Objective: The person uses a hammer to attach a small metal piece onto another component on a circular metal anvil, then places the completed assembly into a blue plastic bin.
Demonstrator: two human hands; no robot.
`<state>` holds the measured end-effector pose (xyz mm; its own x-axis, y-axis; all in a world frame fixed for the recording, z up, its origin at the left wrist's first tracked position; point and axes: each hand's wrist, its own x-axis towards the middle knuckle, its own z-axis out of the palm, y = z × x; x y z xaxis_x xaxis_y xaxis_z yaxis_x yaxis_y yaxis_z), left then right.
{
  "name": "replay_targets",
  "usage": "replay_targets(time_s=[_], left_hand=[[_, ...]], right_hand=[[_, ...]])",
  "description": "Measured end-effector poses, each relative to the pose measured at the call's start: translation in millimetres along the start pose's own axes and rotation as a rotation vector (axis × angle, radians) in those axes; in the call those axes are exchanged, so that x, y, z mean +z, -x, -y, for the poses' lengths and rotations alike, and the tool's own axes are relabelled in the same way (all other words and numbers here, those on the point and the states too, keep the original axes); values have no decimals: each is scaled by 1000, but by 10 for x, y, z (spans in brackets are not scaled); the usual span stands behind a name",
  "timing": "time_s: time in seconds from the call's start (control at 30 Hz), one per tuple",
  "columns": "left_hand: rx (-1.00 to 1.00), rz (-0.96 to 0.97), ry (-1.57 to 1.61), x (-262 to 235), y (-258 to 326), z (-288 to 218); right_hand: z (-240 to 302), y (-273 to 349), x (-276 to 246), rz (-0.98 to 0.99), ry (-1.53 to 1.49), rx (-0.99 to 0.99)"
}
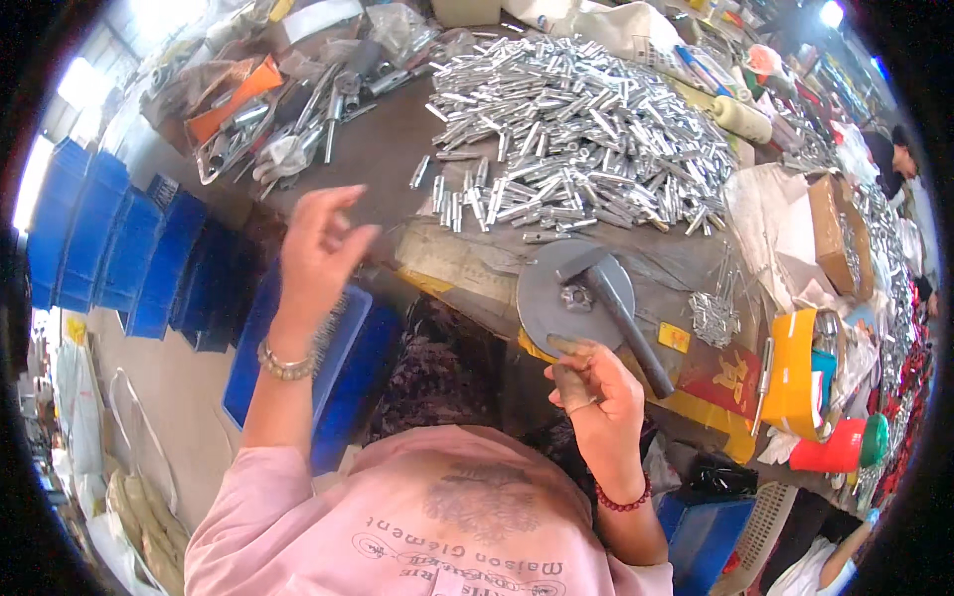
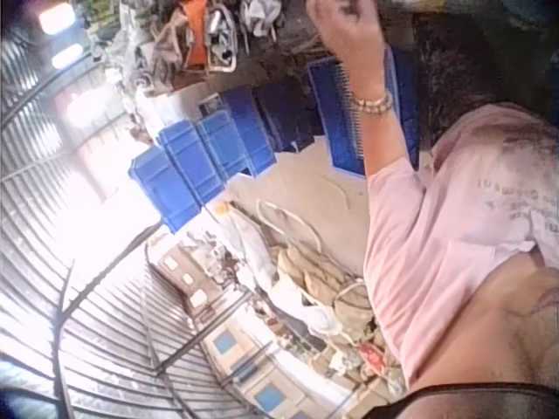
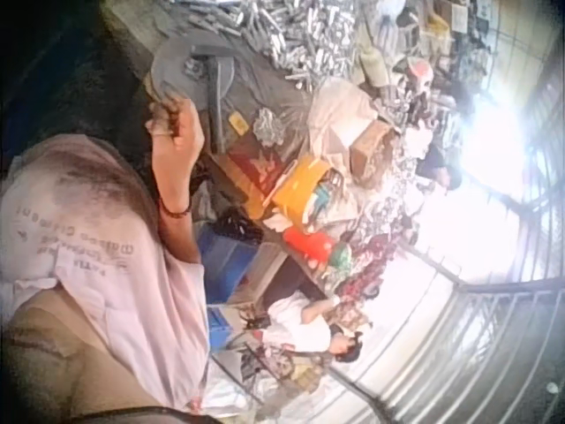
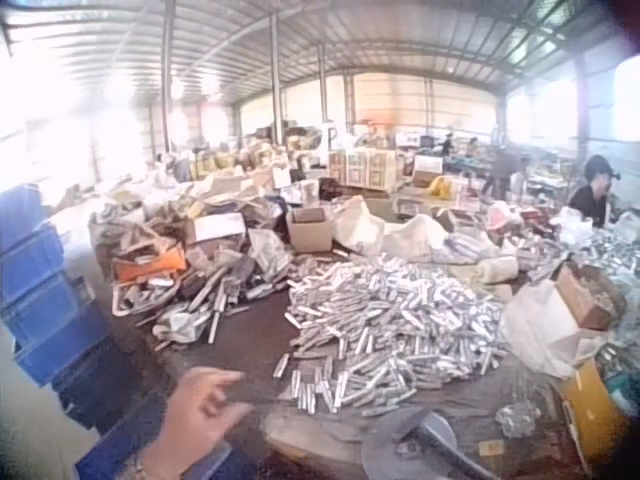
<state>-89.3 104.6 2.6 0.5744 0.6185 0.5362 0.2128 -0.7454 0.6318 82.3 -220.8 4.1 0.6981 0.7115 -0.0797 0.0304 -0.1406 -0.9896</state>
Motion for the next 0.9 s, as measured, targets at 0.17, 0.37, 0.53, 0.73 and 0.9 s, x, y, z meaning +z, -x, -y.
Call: replay_targets(time_s=[0.17,0.37,0.53,0.73,0.9], left_hand=[[-41,391,-114,385,-587,-189],[-6,611,-213,397,-836,-42],[-175,471,-82,448,-680,-239],[-78,270,82,604,-351,-220],[14,165,137,693,-282,-138]], right_hand=[[-22,134,-198,43,20,5],[31,248,-384,18,49,-24],[215,213,-632,-93,216,-200],[243,-453,-1359,-484,791,-418],[-29,-1140,-1833,-396,1315,-524]])
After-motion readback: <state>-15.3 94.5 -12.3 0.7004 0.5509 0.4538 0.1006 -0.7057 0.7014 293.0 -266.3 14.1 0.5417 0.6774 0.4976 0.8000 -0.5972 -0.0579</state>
